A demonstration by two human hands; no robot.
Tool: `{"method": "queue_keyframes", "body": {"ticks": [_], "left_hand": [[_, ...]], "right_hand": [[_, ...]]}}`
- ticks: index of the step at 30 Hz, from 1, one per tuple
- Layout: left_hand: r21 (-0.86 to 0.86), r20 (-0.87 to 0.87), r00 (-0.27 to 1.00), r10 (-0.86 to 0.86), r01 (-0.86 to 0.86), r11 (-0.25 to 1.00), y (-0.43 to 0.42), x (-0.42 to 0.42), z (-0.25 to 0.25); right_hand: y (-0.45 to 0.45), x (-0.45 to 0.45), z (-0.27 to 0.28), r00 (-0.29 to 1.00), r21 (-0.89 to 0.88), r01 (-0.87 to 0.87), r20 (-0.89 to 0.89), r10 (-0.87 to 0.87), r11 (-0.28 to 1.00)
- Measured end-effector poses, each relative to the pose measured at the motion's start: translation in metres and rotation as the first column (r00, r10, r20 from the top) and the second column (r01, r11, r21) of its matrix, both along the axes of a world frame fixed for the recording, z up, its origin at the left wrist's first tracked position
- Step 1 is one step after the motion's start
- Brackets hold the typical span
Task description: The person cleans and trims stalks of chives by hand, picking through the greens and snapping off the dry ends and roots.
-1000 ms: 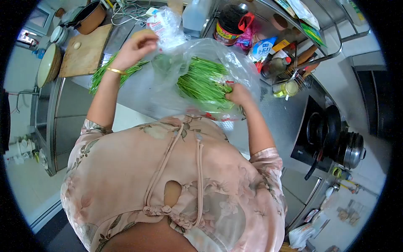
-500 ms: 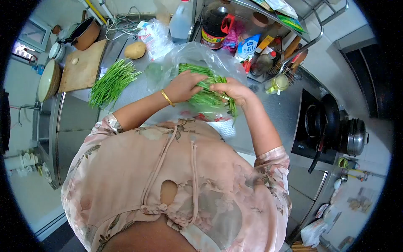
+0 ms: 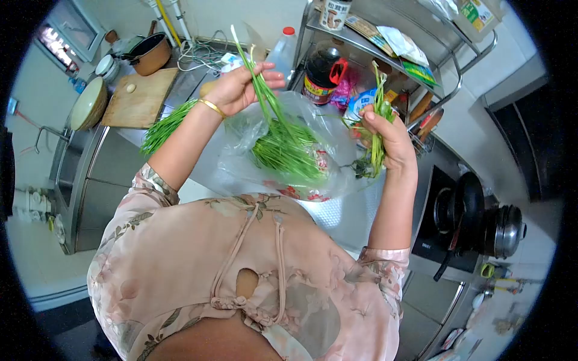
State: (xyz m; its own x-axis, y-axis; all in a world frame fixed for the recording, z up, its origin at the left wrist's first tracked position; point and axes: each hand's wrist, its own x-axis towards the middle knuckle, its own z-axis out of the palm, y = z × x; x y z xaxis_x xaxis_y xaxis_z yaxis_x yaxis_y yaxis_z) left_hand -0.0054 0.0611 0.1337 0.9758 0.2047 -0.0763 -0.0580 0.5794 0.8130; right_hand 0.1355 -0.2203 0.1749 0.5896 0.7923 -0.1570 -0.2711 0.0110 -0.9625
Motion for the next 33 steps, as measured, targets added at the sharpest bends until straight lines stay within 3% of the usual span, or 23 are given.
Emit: {"method": "queue_keyframes", "body": {"ticks": [2,5,6,9,12,17,19,21,25,29,33], "left_hand": [[-0.075,0.061,0.997,0.052,-0.048,0.996,0.006,-0.002,0.013],[-0.148,0.082,0.985,0.155,-0.142,0.979,-0.003,-0.014,0.043],[-0.179,0.101,0.98,0.169,-0.149,0.972,-0.004,-0.018,0.047],[-0.202,0.135,0.965,0.223,-0.194,0.96,-0.009,-0.029,0.058],[-0.175,0.203,0.957,0.209,-0.175,0.969,-0.01,-0.043,0.061],[-0.129,0.175,0.931,0.32,-0.3,0.945,-0.028,-0.082,0.068],[-0.128,0.193,0.914,0.357,-0.337,0.933,-0.033,-0.104,0.065],[-0.155,0.194,0.896,0.4,-0.374,0.914,-0.034,-0.127,0.059],[-0.166,0.154,0.825,0.544,-0.521,0.837,-0.045,-0.187,0.057],[-0.134,0.147,0.775,0.615,-0.6,0.789,-0.049,-0.258,0.057],[-0.118,0.168,0.722,0.671,-0.661,0.741,-0.035,-0.349,0.047]], "right_hand": [[0.004,0.0,0.009,0.998,-0.004,-0.049,0.044,0.049,0.999],[0.025,-0.012,0.017,0.935,-0.087,-0.024,0.351,0.053,0.996],[0.034,-0.02,0.022,0.908,-0.021,-0.083,0.41,0.085,0.996],[0.051,-0.025,0.035,0.849,-0.066,-0.171,0.497,0.18,0.983],[0.068,-0.033,0.054,0.736,-0.065,-0.231,0.641,0.218,0.971],[0.098,-0.061,0.079,0.571,-0.05,-0.406,0.765,0.297,0.912],[0.12,-0.078,0.077,0.403,-0.165,-0.466,0.835,0.375,0.869],[0.147,-0.095,0.062,0.292,-0.228,-0.528,0.856,0.427,0.818],[0.168,-0.154,0.06,0.213,-0.317,-0.626,0.81,0.547,0.713],[0.202,-0.217,0.041,0.214,-0.296,-0.703,0.78,0.589,0.646],[0.237,-0.298,0.036,0.277,-0.233,-0.862,0.526,0.804,0.449]]}}
